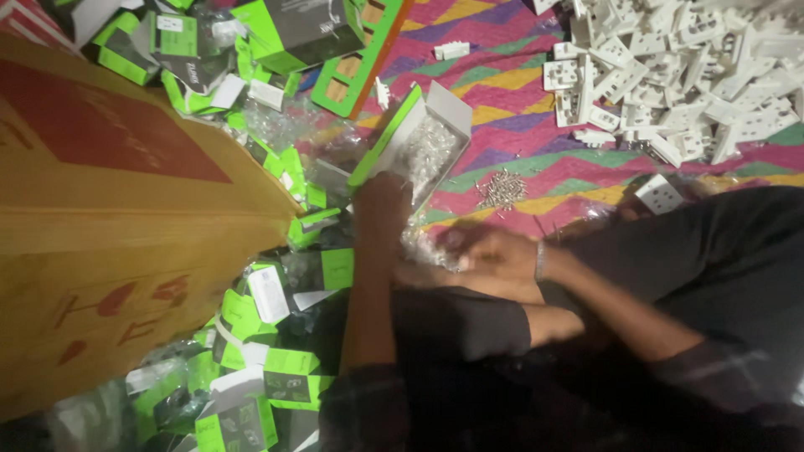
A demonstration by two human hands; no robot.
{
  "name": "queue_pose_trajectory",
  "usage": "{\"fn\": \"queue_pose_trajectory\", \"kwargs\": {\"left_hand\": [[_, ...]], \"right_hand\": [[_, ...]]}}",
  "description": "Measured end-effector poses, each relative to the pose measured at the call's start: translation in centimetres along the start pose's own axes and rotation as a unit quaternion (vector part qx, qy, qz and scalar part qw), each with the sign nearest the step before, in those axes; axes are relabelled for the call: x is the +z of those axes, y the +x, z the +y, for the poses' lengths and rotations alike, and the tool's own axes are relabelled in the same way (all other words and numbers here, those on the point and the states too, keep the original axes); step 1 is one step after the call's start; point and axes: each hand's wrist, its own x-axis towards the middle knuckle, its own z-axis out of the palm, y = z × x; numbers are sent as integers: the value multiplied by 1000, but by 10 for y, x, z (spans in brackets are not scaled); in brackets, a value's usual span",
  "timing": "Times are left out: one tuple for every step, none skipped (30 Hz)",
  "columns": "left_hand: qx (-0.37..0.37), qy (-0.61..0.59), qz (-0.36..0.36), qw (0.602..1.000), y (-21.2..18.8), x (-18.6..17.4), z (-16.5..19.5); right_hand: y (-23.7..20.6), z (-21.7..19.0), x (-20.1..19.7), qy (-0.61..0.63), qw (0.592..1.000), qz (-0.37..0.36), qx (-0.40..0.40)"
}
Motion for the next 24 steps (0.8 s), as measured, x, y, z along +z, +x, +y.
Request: {"fn": "queue_pose_trajectory", "kwargs": {"left_hand": [[5,-32,14,999,3,10,-6],[39,-56,68,995,6,21,-10],[72,-81,122,987,7,33,-10],[102,-107,174,974,8,44,-9],[92,-72,141,983,8,53,-9],[83,-38,107,990,10,61,-9],[76,-2,75,994,12,68,-10],[42,26,36,998,14,72,-10],[10,54,-4,998,17,73,-9],[-23,81,-47,995,18,74,-10],[-21,70,-39,997,18,75,-10],[-19,58,-30,998,18,74,-11],[-16,46,-21,999,19,72,-10],[-17,13,9,1000,18,68,-9],[-19,-21,39,999,18,64,-7],[-20,-53,70,996,18,58,-4],[-41,-117,63,990,18,52,0],[-62,-181,55,980,17,45,5],[-81,-244,46,965,15,38,12],[-76,-267,27,960,13,32,20],[-70,-291,9,954,13,27,30],[-62,-313,-9,948,11,23,40],[-55,-376,-41,924,7,20,52],[-49,-437,-74,895,2,17,63]], "right_hand": [[2,-8,6,-33,999,-20,6],[4,-16,11,-65,997,-41,13],[6,-23,12,-98,993,-63,22],[7,-29,12,-111,992,-51,16],[7,-35,11,-124,991,-39,10],[8,-39,10,-138,990,-27,4],[8,-42,11,-173,985,-14,-6],[8,-45,13,-208,978,2,-17],[9,-46,14,-243,969,19,-28],[8,-46,15,-244,969,30,16],[8,-46,16,-243,967,40,62],[7,-44,17,-243,963,49,107],[4,-42,14,-241,963,87,84],[2,-39,11,-240,961,125,60],[1,-36,6,-238,957,162,35],[0,-32,0,-251,948,188,50],[-1,-28,-7,-262,938,215,65],[-1,-24,-14,-274,927,242,80],[0,-21,-18,-171,934,286,132],[1,-17,-22,-67,925,326,182],[2,-14,-27,37,903,361,228],[3,-12,-29,94,906,353,215],[4,-9,-31,150,905,343,201],[4,-8,-32,207,901,332,188]]}}
